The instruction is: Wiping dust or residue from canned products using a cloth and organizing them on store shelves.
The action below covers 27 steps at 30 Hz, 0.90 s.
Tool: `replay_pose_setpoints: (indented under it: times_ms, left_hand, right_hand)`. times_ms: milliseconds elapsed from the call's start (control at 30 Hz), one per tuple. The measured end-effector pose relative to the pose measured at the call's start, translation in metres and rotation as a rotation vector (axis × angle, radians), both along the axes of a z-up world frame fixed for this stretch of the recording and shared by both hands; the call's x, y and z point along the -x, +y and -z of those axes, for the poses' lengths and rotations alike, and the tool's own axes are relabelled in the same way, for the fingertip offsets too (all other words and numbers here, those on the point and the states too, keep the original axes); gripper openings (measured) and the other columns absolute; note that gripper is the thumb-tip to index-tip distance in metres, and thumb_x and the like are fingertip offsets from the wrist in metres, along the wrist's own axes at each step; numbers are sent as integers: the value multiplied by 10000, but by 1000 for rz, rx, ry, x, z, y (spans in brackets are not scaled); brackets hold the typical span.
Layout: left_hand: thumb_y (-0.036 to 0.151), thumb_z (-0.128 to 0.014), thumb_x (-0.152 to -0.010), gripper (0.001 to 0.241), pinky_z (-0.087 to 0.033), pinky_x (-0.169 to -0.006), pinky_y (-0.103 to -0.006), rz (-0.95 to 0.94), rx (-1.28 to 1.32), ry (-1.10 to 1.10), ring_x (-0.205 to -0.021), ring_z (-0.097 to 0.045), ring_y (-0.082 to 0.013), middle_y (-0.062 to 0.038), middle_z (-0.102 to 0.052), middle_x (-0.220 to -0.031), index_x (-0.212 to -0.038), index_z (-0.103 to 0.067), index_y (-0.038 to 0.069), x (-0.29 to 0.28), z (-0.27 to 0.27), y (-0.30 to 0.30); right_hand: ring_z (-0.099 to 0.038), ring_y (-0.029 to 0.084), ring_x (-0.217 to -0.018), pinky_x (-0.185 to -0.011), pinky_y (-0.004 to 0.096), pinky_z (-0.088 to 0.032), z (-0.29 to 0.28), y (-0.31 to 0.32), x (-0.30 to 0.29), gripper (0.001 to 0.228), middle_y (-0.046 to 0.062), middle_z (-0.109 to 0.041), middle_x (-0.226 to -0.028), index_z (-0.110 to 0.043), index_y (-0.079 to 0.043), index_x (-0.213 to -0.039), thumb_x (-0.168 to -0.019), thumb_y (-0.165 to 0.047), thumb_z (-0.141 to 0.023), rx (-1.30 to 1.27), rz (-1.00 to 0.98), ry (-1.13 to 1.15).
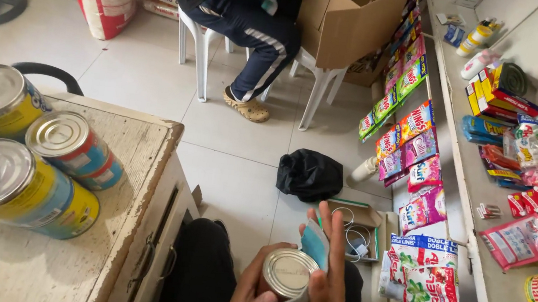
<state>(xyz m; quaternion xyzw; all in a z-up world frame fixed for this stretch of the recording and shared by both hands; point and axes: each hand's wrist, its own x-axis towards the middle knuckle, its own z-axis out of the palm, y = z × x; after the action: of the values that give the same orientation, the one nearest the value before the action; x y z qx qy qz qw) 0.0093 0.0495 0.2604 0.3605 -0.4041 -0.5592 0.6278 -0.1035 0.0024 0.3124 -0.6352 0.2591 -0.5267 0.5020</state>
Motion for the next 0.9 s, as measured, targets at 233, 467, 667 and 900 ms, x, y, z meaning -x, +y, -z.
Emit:
replay_pose_setpoints:
  times_ms: [233,467,667,900]
  left_hand:
    - [344,-574,-955,664,-442,-1026,-433,-152,77,657,-1175,-599,-314,-252,-610,-1366,-1465,-453,-63,9,80,-7]
    - [618,-631,-835,903,-390,-1075,-463,-31,78,124,-1285,-555,-333,-220,-583,-1367,-1424,-459,-44,2,0,1]
    - [395,-585,-876,708,-466,-998,-430,-205,-46,441,-1159,-622,-305,-229,-641,-1334,-1439,-498,-27,5,44,3]
    - [653,-532,-892,833,-412,-995,-459,56,85,35,-1217,-556,-327,-197,-597,-1301,-1395,-481,-8,0,0,-4]
  right_hand:
    - [-239,486,-1586,-1272,546,-287,37,15,1,930,338,-186,-1681,-148,-62,-1621,-1005,-692,-445,515,71,512]
    - [-295,400,-1557,-1224,559,-281,-21,2,-7,772,252,-172,-1709,-128,-11,-1607,-1048,-481,-378,9,-59,71]
    - [-169,511,-1588,-1249,569,-261,34,12,1,903,365,-123,-1678,-142,-7,-1607,-1030,-652,-399,455,6,550]
    - [-387,393,-1515,-1216,526,-316,4,2,0,808,249,-204,-1704,-125,-75,-1620,-1044,-582,-377,47,9,144]
